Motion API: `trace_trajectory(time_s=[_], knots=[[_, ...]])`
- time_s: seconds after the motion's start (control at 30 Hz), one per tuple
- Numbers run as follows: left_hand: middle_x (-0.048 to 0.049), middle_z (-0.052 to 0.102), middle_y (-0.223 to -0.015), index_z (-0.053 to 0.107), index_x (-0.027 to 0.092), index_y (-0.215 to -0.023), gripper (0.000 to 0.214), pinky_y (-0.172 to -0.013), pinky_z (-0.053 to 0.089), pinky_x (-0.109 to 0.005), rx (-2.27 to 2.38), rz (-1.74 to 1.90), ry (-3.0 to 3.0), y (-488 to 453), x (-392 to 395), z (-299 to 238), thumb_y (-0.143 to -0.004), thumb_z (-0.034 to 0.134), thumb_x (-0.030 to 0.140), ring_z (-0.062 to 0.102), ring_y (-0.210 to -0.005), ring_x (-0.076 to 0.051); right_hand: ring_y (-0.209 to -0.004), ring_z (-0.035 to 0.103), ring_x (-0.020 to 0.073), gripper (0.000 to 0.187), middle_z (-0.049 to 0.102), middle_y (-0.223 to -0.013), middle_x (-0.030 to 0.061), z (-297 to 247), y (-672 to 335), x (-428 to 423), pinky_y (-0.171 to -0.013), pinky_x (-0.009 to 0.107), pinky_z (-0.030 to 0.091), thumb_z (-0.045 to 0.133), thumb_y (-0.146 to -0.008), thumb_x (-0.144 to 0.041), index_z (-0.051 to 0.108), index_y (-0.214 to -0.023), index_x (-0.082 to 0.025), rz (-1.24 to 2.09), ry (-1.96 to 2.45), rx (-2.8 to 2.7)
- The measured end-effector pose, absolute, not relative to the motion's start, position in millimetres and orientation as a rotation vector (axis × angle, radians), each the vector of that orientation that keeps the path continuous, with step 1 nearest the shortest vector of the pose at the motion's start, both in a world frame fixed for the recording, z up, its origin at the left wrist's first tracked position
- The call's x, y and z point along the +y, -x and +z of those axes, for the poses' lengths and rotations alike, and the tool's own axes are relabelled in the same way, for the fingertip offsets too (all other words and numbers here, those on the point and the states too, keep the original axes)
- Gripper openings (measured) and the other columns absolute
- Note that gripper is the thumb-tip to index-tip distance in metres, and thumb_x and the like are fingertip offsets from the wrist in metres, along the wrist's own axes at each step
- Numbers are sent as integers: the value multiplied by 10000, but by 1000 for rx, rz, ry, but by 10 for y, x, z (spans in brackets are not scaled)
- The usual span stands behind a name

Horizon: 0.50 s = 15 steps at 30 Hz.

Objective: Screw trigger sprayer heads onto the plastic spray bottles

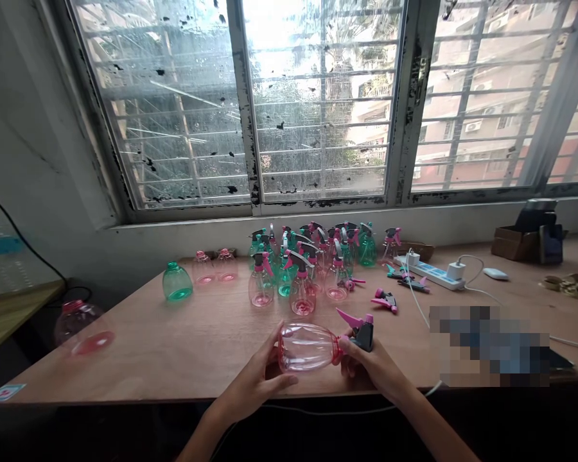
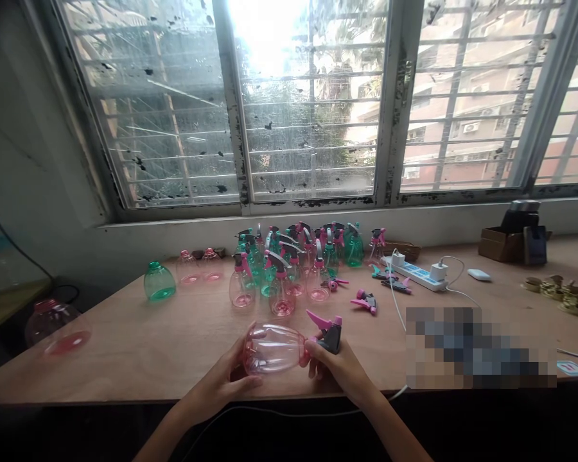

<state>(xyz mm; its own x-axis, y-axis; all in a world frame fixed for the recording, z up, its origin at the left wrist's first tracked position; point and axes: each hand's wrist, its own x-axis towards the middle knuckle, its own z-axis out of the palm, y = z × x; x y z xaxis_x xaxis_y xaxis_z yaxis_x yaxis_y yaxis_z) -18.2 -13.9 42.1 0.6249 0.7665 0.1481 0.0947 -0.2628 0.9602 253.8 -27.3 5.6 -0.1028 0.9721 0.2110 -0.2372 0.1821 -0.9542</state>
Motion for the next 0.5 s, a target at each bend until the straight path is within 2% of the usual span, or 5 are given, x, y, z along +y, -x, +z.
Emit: trace_trajectory(time_s=[0.23,0.5], knots=[[-92,514,-1493,36,339,-1616,1006,-1183,353,-496,679,752,-1727,203,-114,382,-895,736,301,497,-1364,-300,-516,628,151,392,735,-684,24,32,-2540,-268,-492,257,445,759,-829,-556,597,-839,-199,1261,813,-1198],[-89,483,-1533,194,307,-1607,869,-1195,341,-464,617,753,-1729,177,-126,429,-915,720,327,471,-1384,-294,-517,625,139,399,738,-684,30,49,-2540,-270,-498,248,448,756,-834,-558,599,-836,-191,1260,823,-1209]])
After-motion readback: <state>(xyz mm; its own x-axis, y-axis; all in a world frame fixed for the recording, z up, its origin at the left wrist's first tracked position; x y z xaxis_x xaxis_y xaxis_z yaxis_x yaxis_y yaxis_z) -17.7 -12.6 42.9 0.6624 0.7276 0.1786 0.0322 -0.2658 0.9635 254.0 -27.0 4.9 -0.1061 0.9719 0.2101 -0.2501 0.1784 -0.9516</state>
